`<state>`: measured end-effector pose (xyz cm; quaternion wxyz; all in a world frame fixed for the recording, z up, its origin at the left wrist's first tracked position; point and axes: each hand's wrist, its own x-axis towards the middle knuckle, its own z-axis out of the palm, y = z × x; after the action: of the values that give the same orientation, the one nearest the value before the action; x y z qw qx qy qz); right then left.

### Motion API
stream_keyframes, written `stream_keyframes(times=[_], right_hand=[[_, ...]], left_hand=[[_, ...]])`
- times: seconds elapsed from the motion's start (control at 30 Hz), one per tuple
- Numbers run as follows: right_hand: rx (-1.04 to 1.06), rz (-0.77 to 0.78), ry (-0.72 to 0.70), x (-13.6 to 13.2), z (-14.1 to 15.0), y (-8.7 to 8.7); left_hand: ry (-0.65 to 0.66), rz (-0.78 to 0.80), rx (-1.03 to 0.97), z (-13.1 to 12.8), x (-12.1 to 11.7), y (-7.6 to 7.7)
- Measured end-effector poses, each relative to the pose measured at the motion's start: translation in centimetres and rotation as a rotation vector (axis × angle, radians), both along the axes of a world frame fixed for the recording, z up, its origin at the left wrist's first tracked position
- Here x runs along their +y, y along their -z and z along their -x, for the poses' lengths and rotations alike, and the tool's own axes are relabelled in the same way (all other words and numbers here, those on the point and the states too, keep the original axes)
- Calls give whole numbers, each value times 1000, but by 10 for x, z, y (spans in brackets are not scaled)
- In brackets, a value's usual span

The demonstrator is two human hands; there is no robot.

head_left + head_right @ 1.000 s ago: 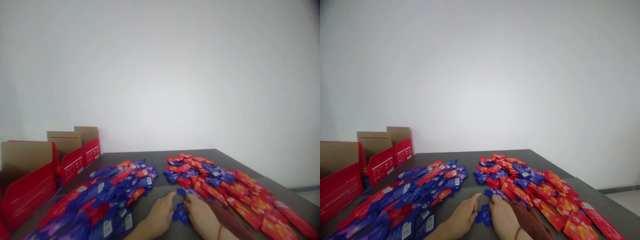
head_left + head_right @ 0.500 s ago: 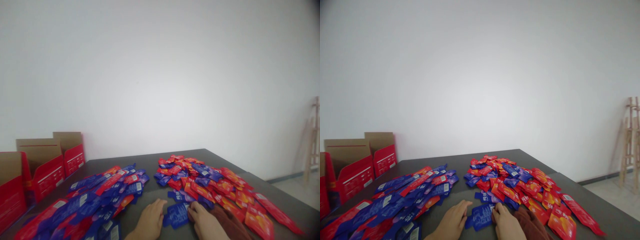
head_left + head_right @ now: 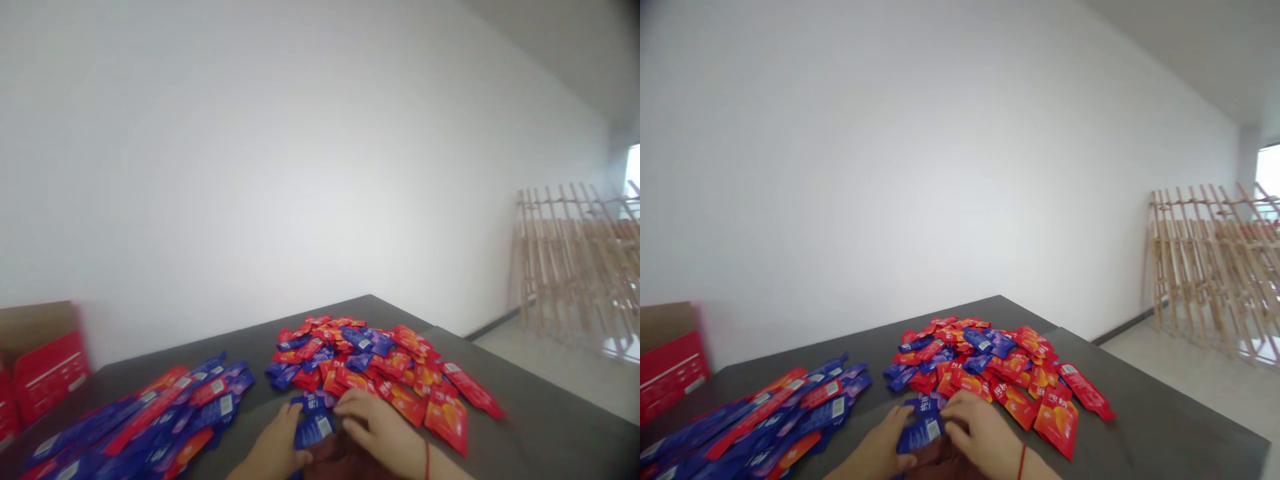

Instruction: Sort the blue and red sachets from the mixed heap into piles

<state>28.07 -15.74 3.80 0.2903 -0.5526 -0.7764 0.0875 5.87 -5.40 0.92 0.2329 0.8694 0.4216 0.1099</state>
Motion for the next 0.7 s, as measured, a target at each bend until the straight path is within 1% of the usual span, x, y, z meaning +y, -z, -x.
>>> stream_keyframes(times=[0.03, 0.07, 0.1, 0.13, 0.2, 0.27, 0.33, 0.4, 0.5, 0.57, 0.63, 0.7], right_hand=[[6, -30, 145, 4, -21, -3], [-39, -39, 337, 8, -44, -4], [-116, 3, 542, 11, -67, -3], [-125, 25, 678, 14, -89, -1], [-116, 61, 874, 17, -127, 7], [-94, 109, 1030, 16, -153, 18], [-92, 142, 1053, 16, -166, 30], [-126, 170, 1024, 19, -169, 43], [-197, 237, 1037, 30, -162, 58], [-213, 254, 1044, 39, -154, 62], [-216, 237, 1010, 48, -145, 63], [-223, 221, 968, 56, -134, 62]], left_hand=[[-15, 52, -20, 1, 3, -1], [-26, 100, -50, 3, 6, -2], [-26, 145, -89, 5, 8, -3], [-11, 189, -133, 8, 10, -3], [59, 275, -214, 16, 13, -5], [138, 351, -267, 24, 17, -3], [140, 367, -298, 33, 22, 2], [68, 313, -339, 42, 29, 13], [-12, 229, -410, 51, 39, 32], [-39, 201, -453, 55, 43, 40], [-71, 184, -489, 57, 44, 41], [-102, 166, -513, 59, 43, 33]])
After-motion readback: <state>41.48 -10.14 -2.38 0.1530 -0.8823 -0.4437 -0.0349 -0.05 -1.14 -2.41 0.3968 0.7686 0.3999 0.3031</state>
